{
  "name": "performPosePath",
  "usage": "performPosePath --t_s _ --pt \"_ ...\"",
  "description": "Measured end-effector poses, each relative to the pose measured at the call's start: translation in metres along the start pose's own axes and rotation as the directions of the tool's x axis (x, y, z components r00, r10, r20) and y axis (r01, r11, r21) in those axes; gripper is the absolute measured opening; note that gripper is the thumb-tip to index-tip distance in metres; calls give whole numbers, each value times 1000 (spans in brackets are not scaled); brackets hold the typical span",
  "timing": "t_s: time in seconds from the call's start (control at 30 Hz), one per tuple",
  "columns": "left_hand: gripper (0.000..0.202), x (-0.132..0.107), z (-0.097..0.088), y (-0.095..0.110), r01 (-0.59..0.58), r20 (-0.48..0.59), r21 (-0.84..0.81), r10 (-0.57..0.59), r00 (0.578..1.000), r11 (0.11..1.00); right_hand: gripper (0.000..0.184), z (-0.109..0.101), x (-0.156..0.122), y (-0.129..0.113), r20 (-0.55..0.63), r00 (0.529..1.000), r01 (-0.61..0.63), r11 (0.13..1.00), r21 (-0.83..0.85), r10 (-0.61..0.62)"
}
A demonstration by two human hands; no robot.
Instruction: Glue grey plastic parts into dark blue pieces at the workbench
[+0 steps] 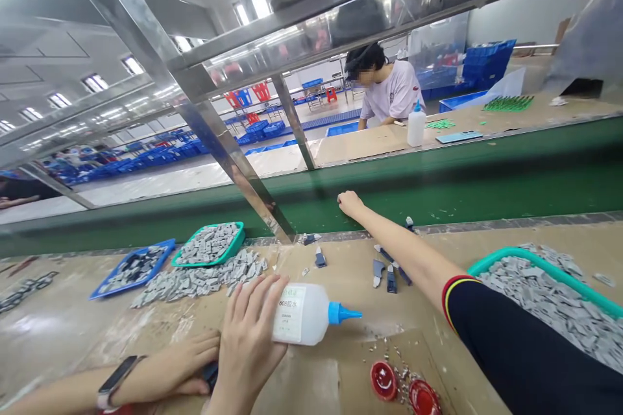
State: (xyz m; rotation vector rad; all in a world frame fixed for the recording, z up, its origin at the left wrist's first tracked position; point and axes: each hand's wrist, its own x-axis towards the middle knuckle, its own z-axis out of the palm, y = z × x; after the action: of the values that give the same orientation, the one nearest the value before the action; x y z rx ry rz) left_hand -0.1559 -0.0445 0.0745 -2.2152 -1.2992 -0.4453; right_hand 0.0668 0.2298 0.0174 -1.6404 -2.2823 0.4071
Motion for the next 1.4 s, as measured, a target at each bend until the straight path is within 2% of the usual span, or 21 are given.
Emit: performPosePath --t_s 0.13,0.23,0.3,0.43,0.57,0.67,0.8,0.87,0.97,1.07,1.2,1.4 --pt "53 -1 4 9 -3 -31 -19 3 1000 1000 29 -22 -28 49 31 1000 -4 1000 -4 4" --pt "52 -3 7 18 -17 -29 -46 15 999 999 31 -43 -70 85 102 995 -1 1000 16 0" --pt "50 -5 8 24 -21 -26 -60 20 999 998 27 -52 -102 96 164 986 14 999 45 -22" --pt "51 -9 5 35 -33 12 -72 34 999 997 32 -60 -159 84 217 968 101 988 117 -125" --pt "55 -9 -4 46 -80 37 -71 83 996 994 33 -74 -211 56 122 974 174 976 128 -190" --pt "61 -7 -11 56 -122 49 -57 125 991 991 32 -90 -266 42 38 983 176 979 103 -180" --pt "65 -2 -17 70 -217 88 -8 216 972 976 35 -101 -359 42 -140 990 25 999 26 -22" --pt "63 0 -19 77 -265 105 10 262 959 964 33 -95 -401 54 -253 956 -150 989 -1 145" --pt "63 5 -22 86 -297 110 20 294 950 955 35 -77 -445 82 -301 892 -368 928 -52 337" --pt "65 9 -26 92 -312 123 12 308 943 950 37 -57 -466 108 -305 852 -472 876 -98 425" --pt "68 11 -29 93 -309 148 -1 306 940 951 40 -45 -470 122 -349 821 -519 845 -127 451" --pt "70 11 -31 91 -298 177 24 289 941 954 30 -55 -457 123 -277 859 -471 877 -94 431"
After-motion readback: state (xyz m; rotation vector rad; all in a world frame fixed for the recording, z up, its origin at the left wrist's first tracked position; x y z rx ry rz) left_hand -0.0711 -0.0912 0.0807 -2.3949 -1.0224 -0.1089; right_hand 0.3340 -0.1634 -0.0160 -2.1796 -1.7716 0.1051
